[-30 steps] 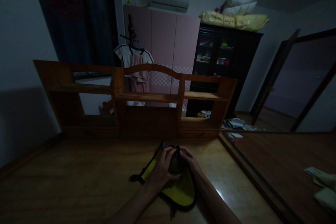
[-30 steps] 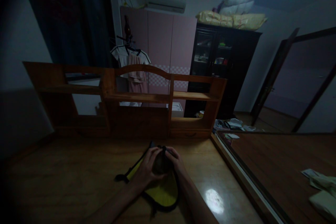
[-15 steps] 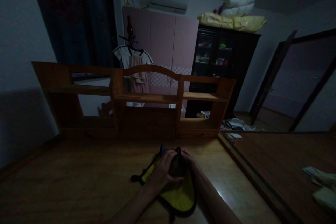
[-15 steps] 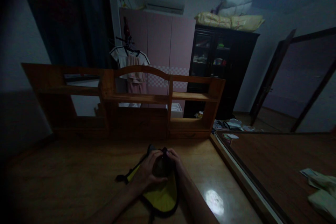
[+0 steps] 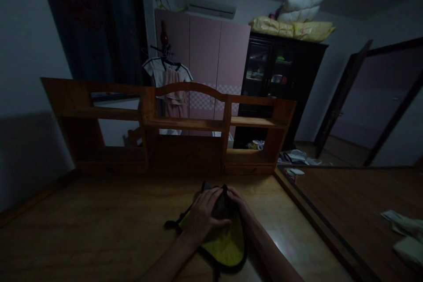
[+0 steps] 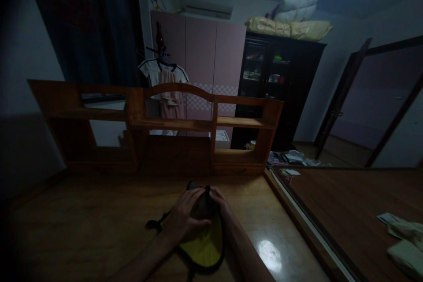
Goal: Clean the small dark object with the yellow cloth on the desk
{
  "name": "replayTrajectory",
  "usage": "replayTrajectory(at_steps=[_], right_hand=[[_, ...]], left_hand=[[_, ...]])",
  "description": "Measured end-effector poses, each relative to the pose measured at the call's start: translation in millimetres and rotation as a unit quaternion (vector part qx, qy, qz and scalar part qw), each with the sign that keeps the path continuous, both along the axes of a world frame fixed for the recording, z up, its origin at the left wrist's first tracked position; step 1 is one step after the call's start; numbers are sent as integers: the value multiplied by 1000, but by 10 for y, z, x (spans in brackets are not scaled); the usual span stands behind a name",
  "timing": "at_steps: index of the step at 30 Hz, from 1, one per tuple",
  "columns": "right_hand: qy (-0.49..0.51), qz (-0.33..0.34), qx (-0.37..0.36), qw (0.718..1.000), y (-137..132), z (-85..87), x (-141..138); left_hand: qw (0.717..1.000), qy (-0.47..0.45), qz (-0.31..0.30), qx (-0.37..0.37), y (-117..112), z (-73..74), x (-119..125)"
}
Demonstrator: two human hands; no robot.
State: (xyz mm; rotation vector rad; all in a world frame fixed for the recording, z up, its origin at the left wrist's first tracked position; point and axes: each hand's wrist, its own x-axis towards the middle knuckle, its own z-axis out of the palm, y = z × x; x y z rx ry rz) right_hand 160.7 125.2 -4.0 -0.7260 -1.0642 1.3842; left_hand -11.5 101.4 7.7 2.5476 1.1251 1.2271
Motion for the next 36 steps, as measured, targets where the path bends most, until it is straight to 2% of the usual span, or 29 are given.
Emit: replayTrajectory(at_steps=[5, 13, 18, 22, 26, 31, 36], right_hand=[[-4, 23, -19, 1000, -57, 64, -2], [10, 6, -30, 999, -3, -30, 65], [31, -9, -46, 998, -57, 35, 10], [12, -1, -32, 999, -118, 148, -67], [8, 17, -35, 999, -176, 197, -126], [13, 29, -42, 999, -234, 165, -150], [47, 57, -72, 995, -189, 74, -88]], left_hand=[[1000, -12, -10, -13, 5, -18, -4], [994, -38, -81, -54, 49, -51, -15], [986, -65, -109, -105, 80, -75, -7], [979, -105, -95, -149, 20, -13, 8], [985, -85, -87, -119, -23, 18, 28], [993, -63, -58, -77, -16, -80, 69], [994, -71, -25, -77, -16, -135, 95]])
